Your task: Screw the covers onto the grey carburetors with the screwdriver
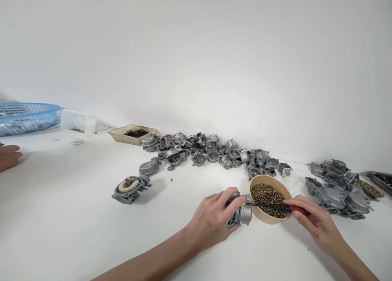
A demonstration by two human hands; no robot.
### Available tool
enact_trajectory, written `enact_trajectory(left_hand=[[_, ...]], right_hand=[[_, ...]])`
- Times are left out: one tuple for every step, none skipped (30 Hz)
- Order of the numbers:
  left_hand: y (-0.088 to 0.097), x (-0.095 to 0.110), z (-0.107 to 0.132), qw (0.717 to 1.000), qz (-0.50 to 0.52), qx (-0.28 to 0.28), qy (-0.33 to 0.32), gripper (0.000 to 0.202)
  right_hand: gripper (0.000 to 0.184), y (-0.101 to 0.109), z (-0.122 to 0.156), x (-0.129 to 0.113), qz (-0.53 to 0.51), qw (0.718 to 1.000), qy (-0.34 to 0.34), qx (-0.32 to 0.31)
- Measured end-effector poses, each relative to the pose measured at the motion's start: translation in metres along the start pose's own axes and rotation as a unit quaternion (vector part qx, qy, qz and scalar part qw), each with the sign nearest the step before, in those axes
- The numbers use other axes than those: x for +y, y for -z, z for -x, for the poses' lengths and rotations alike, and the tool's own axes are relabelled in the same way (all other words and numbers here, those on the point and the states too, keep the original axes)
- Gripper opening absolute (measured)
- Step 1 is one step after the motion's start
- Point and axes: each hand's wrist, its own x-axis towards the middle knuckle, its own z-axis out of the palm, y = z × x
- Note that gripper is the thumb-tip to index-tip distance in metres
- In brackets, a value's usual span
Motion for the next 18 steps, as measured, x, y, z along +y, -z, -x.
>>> enact_trajectory(left_hand=[[0.0, 0.0, 0.0, 1.0, -0.009, 0.0, -0.005, 0.05], [0.001, -0.001, -0.001, 1.0, -0.019, 0.0, -0.011, 0.049], [0.002, -0.001, -0.001, 0.999, -0.03, 0.002, -0.019, 0.048], [0.002, -0.001, -0.002, 0.999, -0.039, 0.003, -0.027, 0.048], [0.003, -0.001, -0.003, 0.998, -0.048, 0.005, -0.035, 0.047], [0.004, -0.001, -0.003, 0.998, -0.054, 0.005, -0.042, 0.047], [0.005, 0.0, -0.004, 0.997, -0.058, 0.006, -0.047, 0.046], [0.006, 0.0, -0.005, 0.997, -0.059, 0.008, -0.049, 0.046], [0.006, 0.0, -0.005, 0.997, -0.057, 0.009, -0.047, 0.046], [0.006, 0.0, -0.005, 0.998, -0.052, 0.011, -0.041, 0.047], [0.006, 0.0, -0.005, 0.999, -0.043, 0.013, -0.029, 0.047], [0.006, 0.0, -0.005, 0.999, -0.032, 0.016, -0.012, 0.048], [0.005, 0.0, -0.005, 1.0, -0.018, 0.018, 0.01, 0.049], [0.004, -0.001, -0.005, 0.999, -0.004, 0.019, 0.036, 0.049], [0.003, -0.001, -0.005, 0.998, 0.011, 0.019, 0.062, 0.05], [0.002, -0.002, -0.005, 0.996, 0.029, 0.017, 0.088, 0.05], [0.002, -0.002, -0.005, 0.992, 0.05, 0.014, 0.113, 0.051], [0.001, -0.003, -0.006, 0.988, 0.072, 0.01, 0.134, 0.05]], right_hand=[[0.034, 0.0, 0.0, 0.0, 0.004, 1.0, -0.004, -0.001], [0.035, 0.0, 0.0, -0.001, 0.008, 1.0, -0.01, -0.001], [0.035, 0.001, 0.0, -0.001, 0.011, 1.0, -0.017, 0.0], [0.036, 0.001, 0.0, -0.002, 0.011, 1.0, -0.026, 0.0], [0.037, 0.001, 0.0, -0.002, 0.01, 0.999, -0.037, -0.002], [0.038, 0.001, 0.0, -0.002, 0.007, 0.999, -0.047, -0.005], [0.038, 0.001, 0.0, -0.002, 0.001, 0.998, -0.056, -0.009], [0.039, 0.001, 0.0, -0.002, -0.004, 0.998, -0.062, -0.011], [0.039, 0.001, 0.0, -0.001, -0.008, 0.998, -0.066, -0.013], [0.039, 0.001, 0.0, -0.001, -0.009, 0.998, -0.067, -0.012], [0.04, 0.002, 0.0, 0.0, -0.009, 0.998, -0.065, -0.008], [0.04, 0.003, -0.001, 0.001, -0.006, 0.998, -0.059, -0.001], [0.041, 0.004, -0.002, 0.001, 0.0, 0.999, -0.051, 0.008], [0.042, 0.005, -0.002, 0.003, 0.009, 0.999, -0.04, 0.021], [0.042, 0.006, -0.003, 0.004, 0.022, 0.999, -0.027, 0.037], [0.041, 0.006, -0.004, 0.006, 0.041, 0.998, -0.014, 0.055], [0.04, 0.006, -0.005, 0.008, 0.063, 0.995, -0.003, 0.075], [0.039, 0.005, -0.006, 0.011, 0.088, 0.992, 0.007, 0.094]])
